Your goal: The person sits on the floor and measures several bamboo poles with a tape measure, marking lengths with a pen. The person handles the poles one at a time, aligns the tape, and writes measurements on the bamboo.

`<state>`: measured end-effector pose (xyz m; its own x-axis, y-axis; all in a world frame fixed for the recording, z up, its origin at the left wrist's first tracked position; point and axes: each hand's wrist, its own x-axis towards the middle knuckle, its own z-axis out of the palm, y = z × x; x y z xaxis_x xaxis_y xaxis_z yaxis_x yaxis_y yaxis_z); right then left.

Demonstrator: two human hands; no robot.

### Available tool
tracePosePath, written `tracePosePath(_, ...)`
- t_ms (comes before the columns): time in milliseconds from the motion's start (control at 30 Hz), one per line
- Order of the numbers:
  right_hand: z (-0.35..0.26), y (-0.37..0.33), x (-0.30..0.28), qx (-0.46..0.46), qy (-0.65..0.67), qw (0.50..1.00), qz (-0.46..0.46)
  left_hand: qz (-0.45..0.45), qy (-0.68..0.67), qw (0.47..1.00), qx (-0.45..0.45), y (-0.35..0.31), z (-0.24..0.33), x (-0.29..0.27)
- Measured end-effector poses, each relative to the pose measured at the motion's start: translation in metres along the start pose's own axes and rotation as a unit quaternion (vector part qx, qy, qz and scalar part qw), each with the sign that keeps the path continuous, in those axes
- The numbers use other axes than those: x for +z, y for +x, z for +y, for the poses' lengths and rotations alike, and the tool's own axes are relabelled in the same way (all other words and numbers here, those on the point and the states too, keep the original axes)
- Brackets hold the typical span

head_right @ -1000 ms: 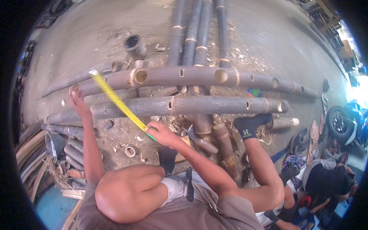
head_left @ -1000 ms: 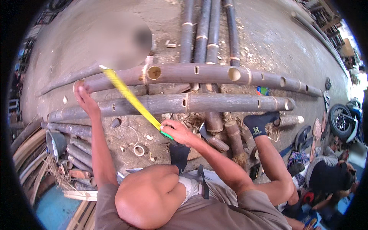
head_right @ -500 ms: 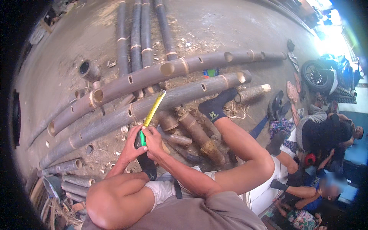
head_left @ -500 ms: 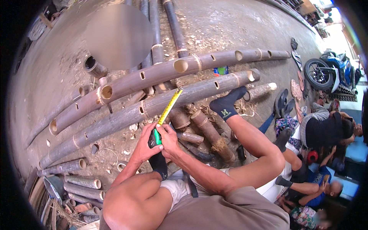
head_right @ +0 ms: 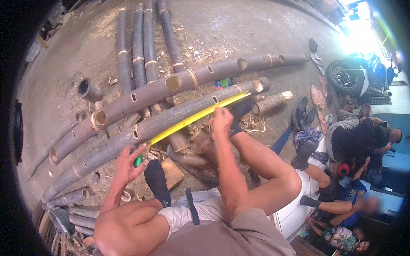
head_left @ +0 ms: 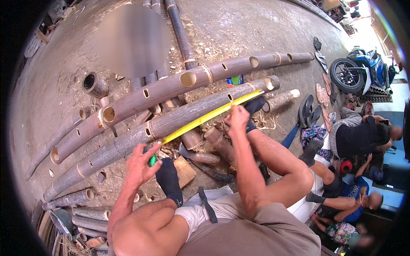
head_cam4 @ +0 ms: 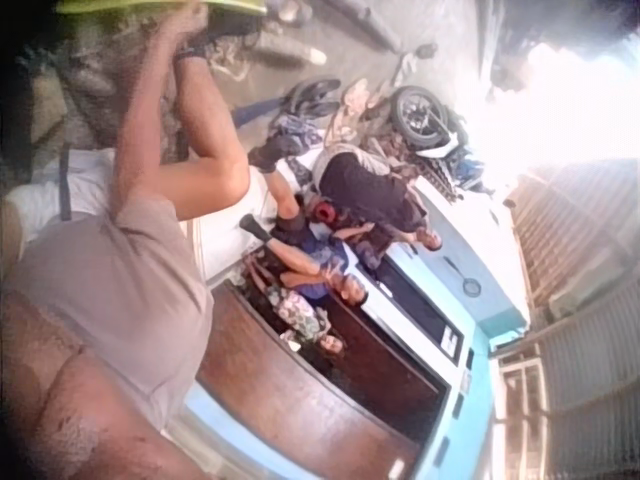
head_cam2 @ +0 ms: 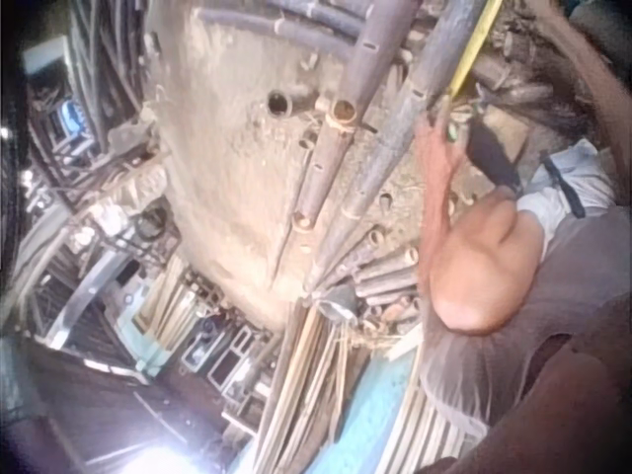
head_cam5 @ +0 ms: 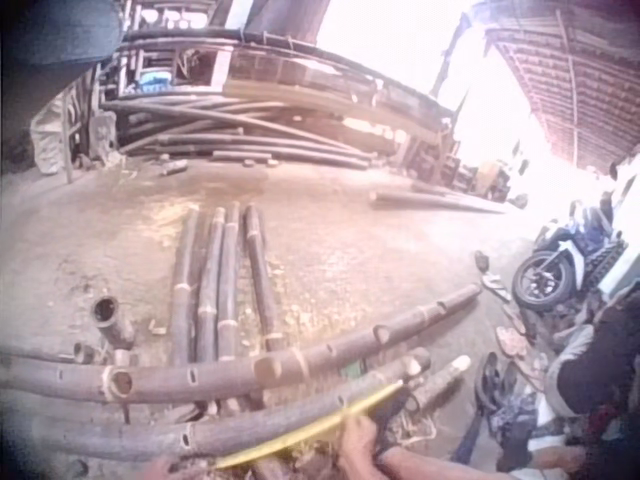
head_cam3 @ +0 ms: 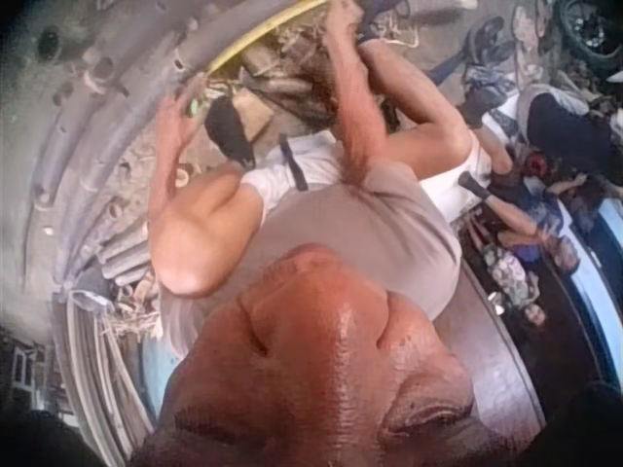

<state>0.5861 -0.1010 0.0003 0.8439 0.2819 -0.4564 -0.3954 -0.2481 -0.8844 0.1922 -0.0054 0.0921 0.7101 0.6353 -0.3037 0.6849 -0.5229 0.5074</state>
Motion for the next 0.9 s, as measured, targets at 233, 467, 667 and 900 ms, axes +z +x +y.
tracePosePath(233, -0.028, 0.079, -0.03, 0.026, -0.037, 0.998, -0.038, 0.047, 0.042, 0.998, -0.017, 0.01, -0.014, -0.025)
tracePosePath(467, -0.034, 0.102, -0.046, -0.063, -0.153, 0.986, -0.003, 0.055, 0.027, 0.998, 0.005, 0.013, -0.021, -0.022)
tracePosePath(667, -0.067, 0.144, -0.084, -0.308, -0.425, 0.832, 0.179, 0.041, -0.002, 0.999, 0.02, 0.019, -0.028, -0.019)
tracePosePath(900, -0.085, 0.197, -0.111, -0.268, -0.428, 0.863, 0.005, 0.025, -0.008, 1.0, 0.014, 0.024, -0.02, -0.034)
